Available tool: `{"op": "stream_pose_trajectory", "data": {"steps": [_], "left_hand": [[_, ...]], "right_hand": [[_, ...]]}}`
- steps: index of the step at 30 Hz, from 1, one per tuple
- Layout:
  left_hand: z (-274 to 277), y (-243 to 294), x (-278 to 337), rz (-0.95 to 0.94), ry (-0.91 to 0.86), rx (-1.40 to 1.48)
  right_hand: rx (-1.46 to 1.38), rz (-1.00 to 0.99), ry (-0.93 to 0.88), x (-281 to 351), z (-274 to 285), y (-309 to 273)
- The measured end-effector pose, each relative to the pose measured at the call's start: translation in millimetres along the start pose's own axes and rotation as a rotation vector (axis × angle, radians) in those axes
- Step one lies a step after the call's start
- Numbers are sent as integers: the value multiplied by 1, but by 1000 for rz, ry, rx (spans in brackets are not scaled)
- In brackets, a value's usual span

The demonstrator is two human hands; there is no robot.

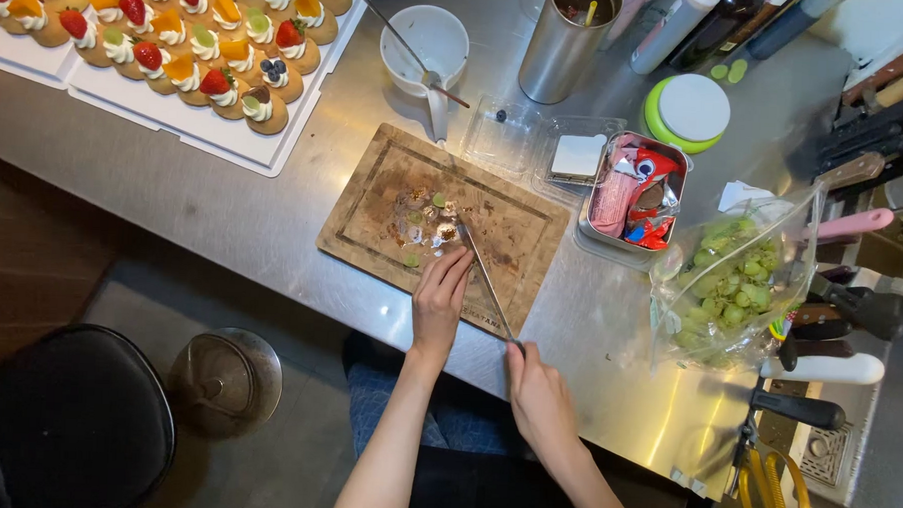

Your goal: Decorating fruit tarts by placing sliced grapes and applying a glaze with a brush.

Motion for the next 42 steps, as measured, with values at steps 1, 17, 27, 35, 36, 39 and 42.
{"op": "stream_pose_trajectory", "data": {"steps": [1, 17, 27, 35, 36, 39, 42], "left_hand": [[1, 1, 0, -1, 4, 10], [7, -7, 4, 31, 147, 30], [8, -8, 6, -2, 114, 7], [8, -7, 5, 22, 96, 26], [8, -6, 5, 17, 94, 28], [9, -5, 3, 41, 96, 51], [11, -1, -1, 108, 97, 92]], "right_hand": [[-1, 30, 12, -10, -4, -9], [-58, -100, -63, 25, 1, 24], [14, -40, -99, 33, 0, 34], [36, 88, -6, 8, -10, 1], [33, 85, -1, 7, -9, -1], [49, 74, -16, 8, -10, 0], [64, 45, -18, 18, -10, 15]]}}
Point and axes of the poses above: each hand's wrist, its own x-axis away from the middle knuckle, its own z-axis out of the back of the hand, y = z × x, the point moved 5 cm from there along -x, towards the middle knuckle, and after that the axes turned 8 degrees about y, right-handed, at the moved point
